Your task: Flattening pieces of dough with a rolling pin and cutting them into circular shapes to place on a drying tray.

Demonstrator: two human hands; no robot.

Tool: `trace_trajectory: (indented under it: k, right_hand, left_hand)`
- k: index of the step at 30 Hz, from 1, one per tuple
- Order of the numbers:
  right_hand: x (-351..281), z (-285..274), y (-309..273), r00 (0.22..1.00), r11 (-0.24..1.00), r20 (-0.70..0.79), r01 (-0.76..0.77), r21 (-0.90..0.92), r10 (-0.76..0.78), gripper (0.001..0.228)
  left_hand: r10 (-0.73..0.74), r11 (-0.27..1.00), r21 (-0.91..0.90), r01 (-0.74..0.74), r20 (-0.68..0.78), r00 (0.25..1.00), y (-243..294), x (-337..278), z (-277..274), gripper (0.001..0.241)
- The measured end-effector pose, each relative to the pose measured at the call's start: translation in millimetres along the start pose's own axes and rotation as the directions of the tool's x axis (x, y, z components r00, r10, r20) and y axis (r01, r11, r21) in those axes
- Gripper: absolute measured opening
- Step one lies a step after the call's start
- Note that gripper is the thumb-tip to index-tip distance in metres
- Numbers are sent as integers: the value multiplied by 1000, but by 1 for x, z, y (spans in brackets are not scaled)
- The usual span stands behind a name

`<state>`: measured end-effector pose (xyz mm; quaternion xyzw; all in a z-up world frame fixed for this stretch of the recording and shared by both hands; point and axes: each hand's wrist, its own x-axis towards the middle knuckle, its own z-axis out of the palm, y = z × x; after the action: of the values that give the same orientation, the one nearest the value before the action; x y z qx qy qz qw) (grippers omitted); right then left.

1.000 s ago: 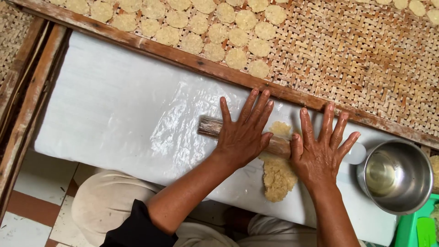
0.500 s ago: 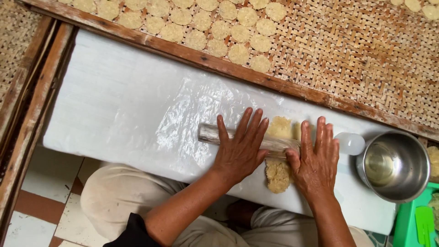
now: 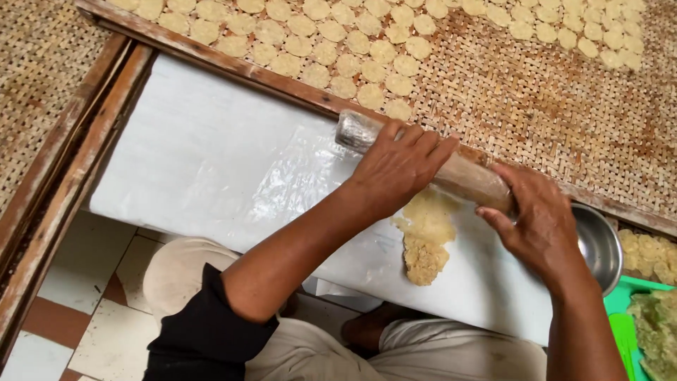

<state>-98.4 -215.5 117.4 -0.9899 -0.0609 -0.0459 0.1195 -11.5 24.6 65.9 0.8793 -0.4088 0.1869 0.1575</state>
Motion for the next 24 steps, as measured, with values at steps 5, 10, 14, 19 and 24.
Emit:
trace_trajectory:
  k: [5, 10, 14, 19, 24]
  right_hand:
    - [-13, 55, 20, 994, 982, 70, 74, 174, -87, 64]
    - [-29, 96, 10, 993, 994, 70, 88, 64, -93, 63]
    - [-8, 117, 23, 999, 989, 42, 13, -150, -7, 65]
    - [40, 111, 31, 993, 991, 57, -95, -90, 100, 63]
    - [71, 109, 42, 990, 988, 41, -135, -79, 138, 64]
  left_hand:
    - [-7, 998, -67, 15, 116, 993, 0, -29, 27, 63]
    - [-111, 967, -176, 186, 366, 924, 12, -68, 46, 78]
    - [-169, 971, -118, 207, 274, 947, 0, -47, 56, 81]
    - [-213, 976, -10, 216, 138, 967, -29, -12, 74, 81]
    - [-243, 970, 17, 242, 79, 967, -44, 10, 91, 84]
